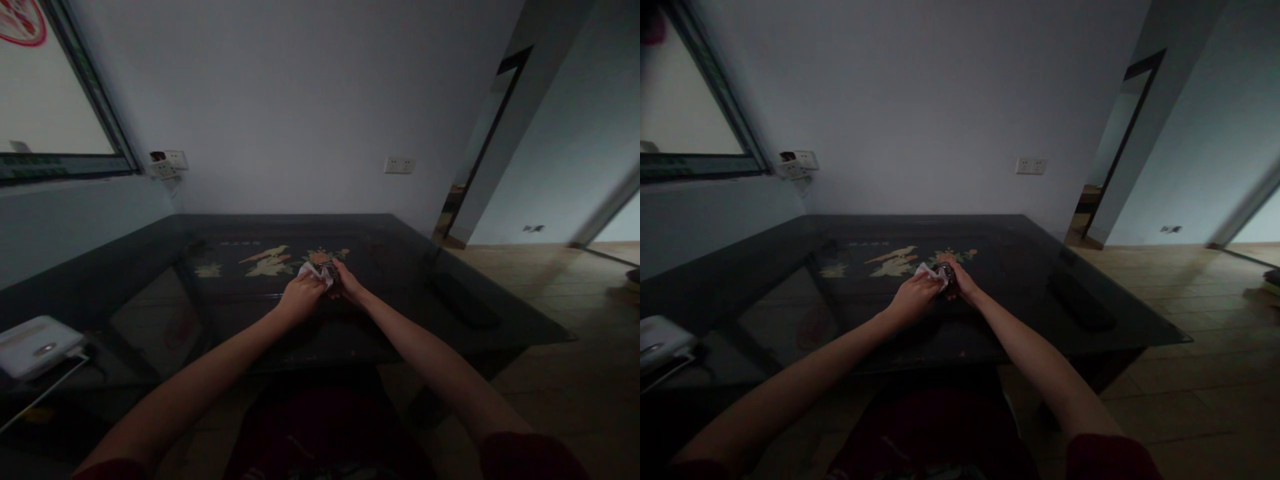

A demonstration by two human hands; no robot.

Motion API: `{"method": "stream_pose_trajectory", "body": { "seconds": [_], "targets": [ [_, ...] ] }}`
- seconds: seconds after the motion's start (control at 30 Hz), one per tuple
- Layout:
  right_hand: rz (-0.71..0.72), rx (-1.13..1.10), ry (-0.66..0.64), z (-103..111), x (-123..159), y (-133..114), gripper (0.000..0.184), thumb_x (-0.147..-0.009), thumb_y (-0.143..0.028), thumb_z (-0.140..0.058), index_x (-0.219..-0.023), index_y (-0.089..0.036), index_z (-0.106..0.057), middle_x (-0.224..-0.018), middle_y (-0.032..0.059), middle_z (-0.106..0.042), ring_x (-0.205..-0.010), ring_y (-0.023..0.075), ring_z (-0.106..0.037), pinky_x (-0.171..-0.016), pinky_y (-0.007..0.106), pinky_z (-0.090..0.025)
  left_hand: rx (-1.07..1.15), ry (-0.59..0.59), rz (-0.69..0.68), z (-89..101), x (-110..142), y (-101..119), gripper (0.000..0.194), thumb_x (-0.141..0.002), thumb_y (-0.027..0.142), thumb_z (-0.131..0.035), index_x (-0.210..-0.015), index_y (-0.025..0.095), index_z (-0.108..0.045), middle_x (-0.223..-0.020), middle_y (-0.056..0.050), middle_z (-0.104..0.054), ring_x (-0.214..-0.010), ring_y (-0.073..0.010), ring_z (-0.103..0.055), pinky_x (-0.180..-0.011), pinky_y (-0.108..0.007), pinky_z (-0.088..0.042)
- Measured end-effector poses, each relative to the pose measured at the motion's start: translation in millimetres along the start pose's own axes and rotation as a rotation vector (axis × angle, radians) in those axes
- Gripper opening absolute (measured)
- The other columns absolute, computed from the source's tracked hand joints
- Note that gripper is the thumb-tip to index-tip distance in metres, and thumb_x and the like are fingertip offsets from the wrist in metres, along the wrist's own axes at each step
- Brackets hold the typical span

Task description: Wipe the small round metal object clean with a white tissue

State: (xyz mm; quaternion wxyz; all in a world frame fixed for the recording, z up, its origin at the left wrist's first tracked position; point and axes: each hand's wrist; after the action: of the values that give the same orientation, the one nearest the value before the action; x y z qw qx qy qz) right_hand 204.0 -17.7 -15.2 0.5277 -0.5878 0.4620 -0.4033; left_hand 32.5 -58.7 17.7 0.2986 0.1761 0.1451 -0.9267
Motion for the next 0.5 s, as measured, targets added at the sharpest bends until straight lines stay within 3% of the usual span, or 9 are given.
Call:
{"method": "stream_pose_trajectory", "body": {
  "seconds": [0.13,0.33,0.4,0.5],
  "targets": [
    [-0.023,-0.004,-0.033,1,-1,1,0.062,-0.089,-0.065,-0.024,-0.066,-0.018,-0.058,-0.041,0.0004,-0.054,-0.029,0.0109,-0.043,-0.029,0.022,-0.032,-0.062,0.053,0.039,-6.2,2,0,0.034,-0.090,0.011,-0.044,-0.122,0.013,-0.056,-0.114,-0.013,-0.067,-0.107,-0.0237,-0.061,-0.105,-0.044,-0.037],
    [-0.011,-0.017,-0.036,-1,1,-1,0.059,-0.088,-0.067,-0.029,-0.069,-0.019,-0.058,-0.041,-0.0008,-0.054,-0.028,0.0114,-0.043,-0.029,0.022,-0.033,-0.004,0.043,0.044,-2.2,3,8,0.032,-0.088,0.012,-0.045,-0.117,0.012,-0.059,-0.108,-0.013,-0.069,-0.105,-0.0237,-0.061,-0.107,-0.043,-0.033],
    [0.008,0.003,-0.019,0,0,1,0.059,-0.087,-0.067,-0.030,-0.068,-0.019,-0.058,-0.039,-0.0012,-0.052,-0.028,0.0117,-0.043,-0.028,0.023,-0.032,0.048,-0.019,0.072,0.9,3,13,0.026,-0.086,0.014,-0.046,-0.105,0.014,-0.064,-0.100,-0.012,-0.070,-0.099,-0.0235,-0.063,-0.101,-0.039,-0.039],
    [0.041,0.048,-0.041,1,0,5,0.059,-0.086,-0.067,-0.032,-0.073,-0.018,-0.061,-0.040,-0.0013,-0.053,-0.028,0.0123,-0.044,-0.028,0.023,-0.032,0.191,-0.097,0.214,5.0,3,17,0.020,-0.086,0.019,-0.046,-0.087,0.017,-0.065,-0.085,-0.008,-0.069,-0.081,-0.0215,-0.064,-0.078,-0.032,-0.047]
  ]
}}
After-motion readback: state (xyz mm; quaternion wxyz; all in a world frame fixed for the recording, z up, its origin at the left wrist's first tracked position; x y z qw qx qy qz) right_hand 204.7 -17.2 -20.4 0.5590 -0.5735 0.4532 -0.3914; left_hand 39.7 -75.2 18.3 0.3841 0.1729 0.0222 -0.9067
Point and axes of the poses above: each hand's wrist, its own x-axis away from the middle knuckle, its own z-axis out of the back of the hand, y = z × x
